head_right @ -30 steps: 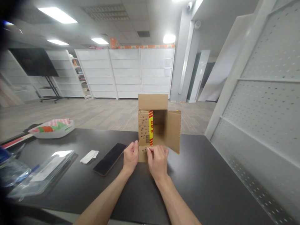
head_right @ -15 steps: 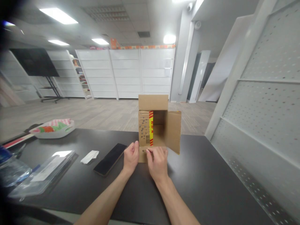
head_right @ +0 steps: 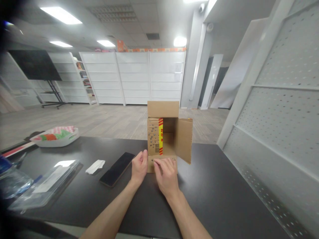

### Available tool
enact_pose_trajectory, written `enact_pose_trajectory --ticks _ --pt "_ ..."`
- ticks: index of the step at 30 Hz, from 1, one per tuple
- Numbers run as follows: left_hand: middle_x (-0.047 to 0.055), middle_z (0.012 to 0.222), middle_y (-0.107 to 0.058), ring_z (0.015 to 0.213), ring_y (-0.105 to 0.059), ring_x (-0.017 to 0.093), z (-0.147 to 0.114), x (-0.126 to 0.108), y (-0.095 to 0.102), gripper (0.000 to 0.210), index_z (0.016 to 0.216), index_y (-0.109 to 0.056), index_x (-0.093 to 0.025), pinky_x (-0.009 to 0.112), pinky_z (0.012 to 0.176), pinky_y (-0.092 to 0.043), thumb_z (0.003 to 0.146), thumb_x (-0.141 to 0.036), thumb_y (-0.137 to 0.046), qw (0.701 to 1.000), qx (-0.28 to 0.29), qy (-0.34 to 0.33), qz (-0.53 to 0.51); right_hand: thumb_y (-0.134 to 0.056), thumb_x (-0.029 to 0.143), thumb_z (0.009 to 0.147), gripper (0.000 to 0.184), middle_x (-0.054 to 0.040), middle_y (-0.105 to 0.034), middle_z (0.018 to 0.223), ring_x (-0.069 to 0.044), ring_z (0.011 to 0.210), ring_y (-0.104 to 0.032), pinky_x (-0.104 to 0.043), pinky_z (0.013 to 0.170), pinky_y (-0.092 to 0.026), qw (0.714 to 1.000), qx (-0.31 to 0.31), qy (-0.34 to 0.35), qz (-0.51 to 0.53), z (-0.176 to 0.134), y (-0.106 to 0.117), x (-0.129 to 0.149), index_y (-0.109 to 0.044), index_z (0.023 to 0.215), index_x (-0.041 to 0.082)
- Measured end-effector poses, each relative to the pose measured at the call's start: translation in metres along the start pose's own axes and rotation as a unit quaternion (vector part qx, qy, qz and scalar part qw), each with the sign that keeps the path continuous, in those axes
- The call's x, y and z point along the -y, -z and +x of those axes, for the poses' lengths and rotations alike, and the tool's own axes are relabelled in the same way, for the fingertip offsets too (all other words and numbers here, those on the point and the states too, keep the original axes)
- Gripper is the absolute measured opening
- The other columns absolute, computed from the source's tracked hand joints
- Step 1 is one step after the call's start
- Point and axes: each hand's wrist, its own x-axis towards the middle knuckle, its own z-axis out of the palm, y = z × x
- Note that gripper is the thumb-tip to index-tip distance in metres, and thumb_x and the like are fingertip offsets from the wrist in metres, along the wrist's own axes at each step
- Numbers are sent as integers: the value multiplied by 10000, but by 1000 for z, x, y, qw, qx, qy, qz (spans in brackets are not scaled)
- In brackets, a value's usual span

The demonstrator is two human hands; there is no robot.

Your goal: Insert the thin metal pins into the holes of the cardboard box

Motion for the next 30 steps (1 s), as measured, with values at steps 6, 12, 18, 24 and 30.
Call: enact_pose_trajectory --ticks 6,12,18,24,30 --pt "-66 484 -291 479 -264 74 0 1 0 419 558 -287 -187 226 506 -215 894 -413 -396 1000 1 -3 8 -491 248 907 172 -40 -651 913 -192 887 -568 -344 806 -375 999 15 -38 9 4 7 5 -646 982 235" --pt "-62 480 -328 470 -278 75 0 3 -1 422 556 -296 -190 218 498 -227 891 -428 -394 1000 1 1 -2 -500 190 888 146 -29 -627 883 -194 887 -554 -340 790 -368 991 116 -56 23 -7 18 16 -637 911 236" --pt "-62 477 -326 472 -262 74 0 4 -2 427 554 -293 -189 220 494 -221 891 -432 -391 1000 -1 -2 -3 -499 121 873 180 -29 -601 854 -180 843 -537 -323 761 -380 977 206 -39 43 -30 18 27 -636 919 227" --pt "-60 475 -298 473 -247 78 1 4 -2 440 546 -277 -192 225 491 -218 888 -443 -391 1000 -5 -3 -2 -530 74 833 215 -18 -600 825 -173 819 -533 -306 735 -388 971 233 -49 21 -40 14 31 -661 902 229" --pt "-62 476 -293 468 -250 80 1 4 -2 448 539 -278 -196 226 488 -221 889 -453 -389 1000 -4 -5 -3 -515 81 839 262 -25 -608 818 -174 802 -534 -309 718 -392 972 231 -48 -5 -42 10 29 -677 960 248"
